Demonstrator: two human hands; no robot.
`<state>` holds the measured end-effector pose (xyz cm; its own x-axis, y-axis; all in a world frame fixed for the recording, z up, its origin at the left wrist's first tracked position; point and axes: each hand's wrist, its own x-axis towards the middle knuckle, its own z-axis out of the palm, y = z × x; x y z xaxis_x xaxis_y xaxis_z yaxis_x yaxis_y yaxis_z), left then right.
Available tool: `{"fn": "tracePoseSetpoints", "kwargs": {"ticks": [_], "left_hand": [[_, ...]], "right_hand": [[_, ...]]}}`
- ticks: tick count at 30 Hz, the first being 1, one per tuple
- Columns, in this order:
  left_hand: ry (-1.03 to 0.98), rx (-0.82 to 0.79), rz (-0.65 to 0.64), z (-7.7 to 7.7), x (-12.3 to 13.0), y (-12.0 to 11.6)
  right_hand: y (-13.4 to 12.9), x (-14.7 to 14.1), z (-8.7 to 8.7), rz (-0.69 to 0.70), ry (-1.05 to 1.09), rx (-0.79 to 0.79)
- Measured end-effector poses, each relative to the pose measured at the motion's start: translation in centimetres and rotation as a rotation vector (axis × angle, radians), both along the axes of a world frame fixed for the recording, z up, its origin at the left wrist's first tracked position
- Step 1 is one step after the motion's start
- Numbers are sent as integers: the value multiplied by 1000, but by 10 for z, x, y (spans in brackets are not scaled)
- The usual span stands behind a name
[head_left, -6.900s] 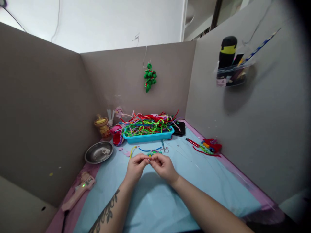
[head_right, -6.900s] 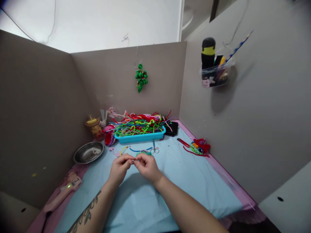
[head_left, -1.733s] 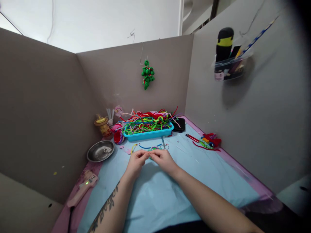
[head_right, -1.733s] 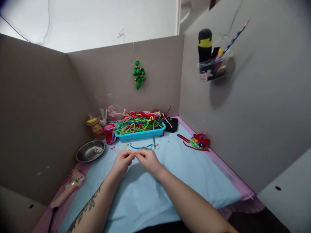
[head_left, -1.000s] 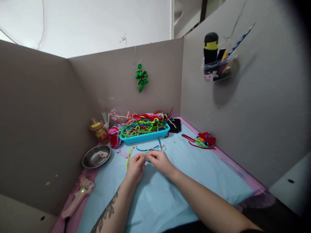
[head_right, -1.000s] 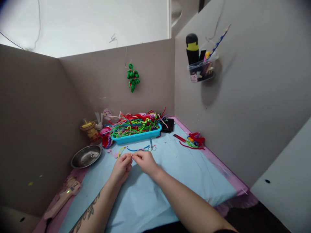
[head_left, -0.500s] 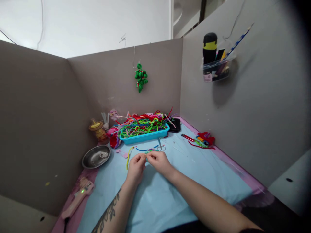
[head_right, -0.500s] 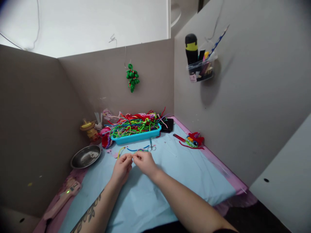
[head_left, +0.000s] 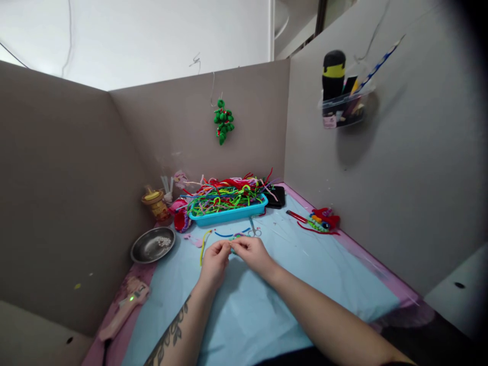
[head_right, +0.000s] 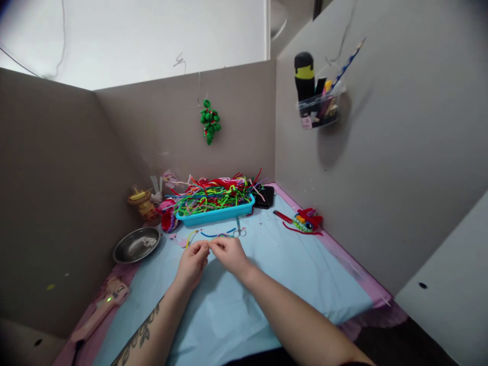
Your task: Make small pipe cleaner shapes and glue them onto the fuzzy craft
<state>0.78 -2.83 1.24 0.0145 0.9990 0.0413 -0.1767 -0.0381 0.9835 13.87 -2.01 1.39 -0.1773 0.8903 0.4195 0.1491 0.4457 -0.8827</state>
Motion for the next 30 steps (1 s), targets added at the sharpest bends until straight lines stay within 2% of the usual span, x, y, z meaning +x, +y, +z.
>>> {"fn": "tracePoseSetpoints", "kwargs": {"ticks": [8,14,17,19,23,26,30], "left_hand": [[3,-2,0,0,0,0],[-123,-107,-81,3,1,-2],[-171,-139,-86,5,0,-1],[-188,-147,-76,6,-1,-1],[-201,-160,-74,7,0,-2],[-201,-169,-82,4,1,-2],[-193,-182,-78,1,2,-2]], "right_hand": [[0,0,1,-15,-30,67],[0,0,1,-56,-63,58],[0,0,0,-27,-73,94],[0,0,-2,-63,-85,115],[-3,0,-5,-149,-144,241],[-3,1,-6,-118,-153,358],[-2,3,-7,-117,-175,405]]}}
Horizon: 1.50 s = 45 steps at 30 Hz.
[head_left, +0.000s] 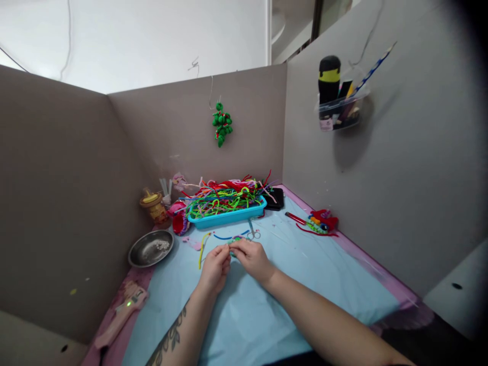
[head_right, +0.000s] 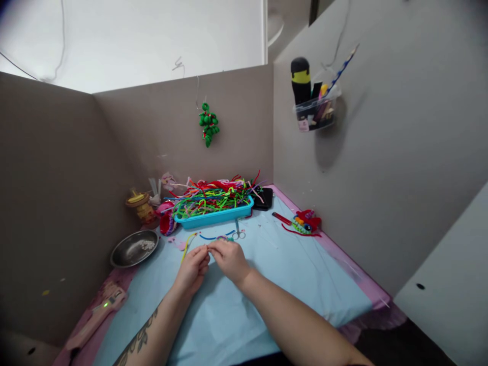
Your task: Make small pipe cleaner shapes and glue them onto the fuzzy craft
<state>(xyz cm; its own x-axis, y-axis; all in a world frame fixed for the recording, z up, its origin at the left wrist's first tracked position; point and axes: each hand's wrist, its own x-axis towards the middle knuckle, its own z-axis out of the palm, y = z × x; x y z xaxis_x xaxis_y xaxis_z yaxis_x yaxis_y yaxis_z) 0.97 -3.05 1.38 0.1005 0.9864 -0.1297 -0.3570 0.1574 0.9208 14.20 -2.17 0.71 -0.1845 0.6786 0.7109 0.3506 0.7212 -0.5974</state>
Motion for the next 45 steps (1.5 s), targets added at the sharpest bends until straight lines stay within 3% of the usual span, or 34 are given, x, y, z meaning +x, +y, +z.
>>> {"fn": "tracePoseSetpoints", "kwargs": {"ticks": [5,14,20,27,34,39,42,45], "left_hand": [[10,12,25,2,5,-3],[73,16,59,2,7,-3],[23,-40,9,2,5,-1],[-4,-36,-6,2,2,0],[24,7,4,-1,2,0],[-42,-38,-3,-6,4,1],[-167,-105,-20,-4,4,2],[-352,-192,-11,3,1,4]], "right_hand": [[0,0,1,-54,-93,12],[2,-5,-3,-113,-184,-99],[7,2,-1,-106,57,-217],[12,3,-3,-31,113,-341],[6,-4,-3,138,211,-351],[6,-9,-1,141,325,-436],[6,-12,3,181,519,-555],[10,-9,7,285,830,-784]]}}
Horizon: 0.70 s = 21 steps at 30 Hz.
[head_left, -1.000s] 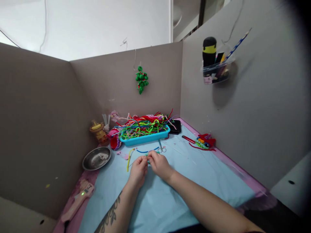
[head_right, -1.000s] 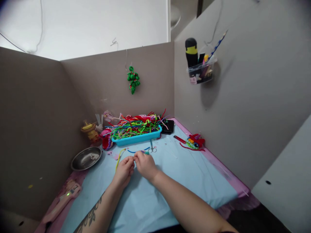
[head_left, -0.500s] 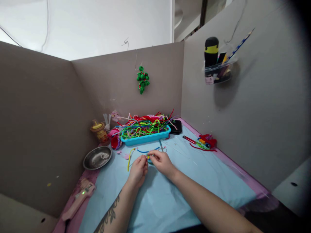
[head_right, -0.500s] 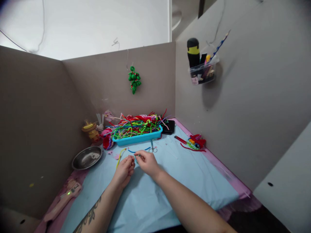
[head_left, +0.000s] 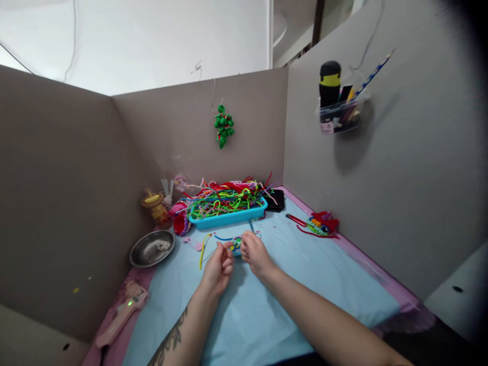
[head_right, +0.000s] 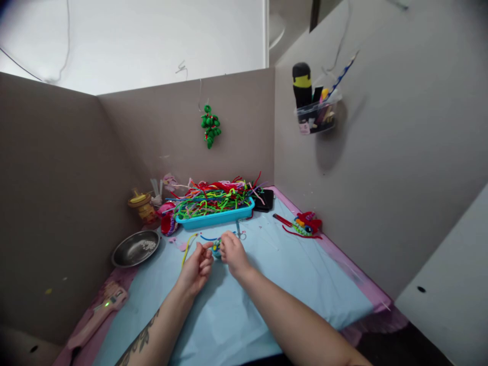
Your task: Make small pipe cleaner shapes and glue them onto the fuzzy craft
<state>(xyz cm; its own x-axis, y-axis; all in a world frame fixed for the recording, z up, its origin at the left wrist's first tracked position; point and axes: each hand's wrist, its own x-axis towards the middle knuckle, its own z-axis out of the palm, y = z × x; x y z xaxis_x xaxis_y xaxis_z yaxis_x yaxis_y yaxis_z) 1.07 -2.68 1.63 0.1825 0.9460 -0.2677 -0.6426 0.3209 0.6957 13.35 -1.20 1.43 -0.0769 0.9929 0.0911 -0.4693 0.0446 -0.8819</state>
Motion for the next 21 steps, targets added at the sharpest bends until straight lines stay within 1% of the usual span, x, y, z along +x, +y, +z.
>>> {"fn": "tracePoseSetpoints", "kwargs": {"ticks": [2,3,6,8,10,13,14,15,19,21], "left_hand": [[-121,-74,39,4,-3,2],[-170,-103,67,6,-5,2],[-264,-136,168,8,-6,4],[-297,-126,219,8,-5,5],[-314,-115,237,7,-4,5],[-304,-105,219,6,-3,4],[-296,-105,204,5,-3,3],[-287,-105,189,5,-3,3],[-254,-102,149,7,0,-1],[-252,-103,130,8,2,-3]], "right_hand": [[4,6,2,80,180,-140],[6,10,3,112,239,-186],[12,19,3,170,332,-253],[13,21,2,200,338,-280],[12,20,1,224,299,-314],[6,13,1,217,145,-307],[4,10,1,190,63,-265],[1,7,1,157,-33,-189],[-8,-1,-3,36,-499,259],[-11,-3,-7,-22,-703,407]]}}
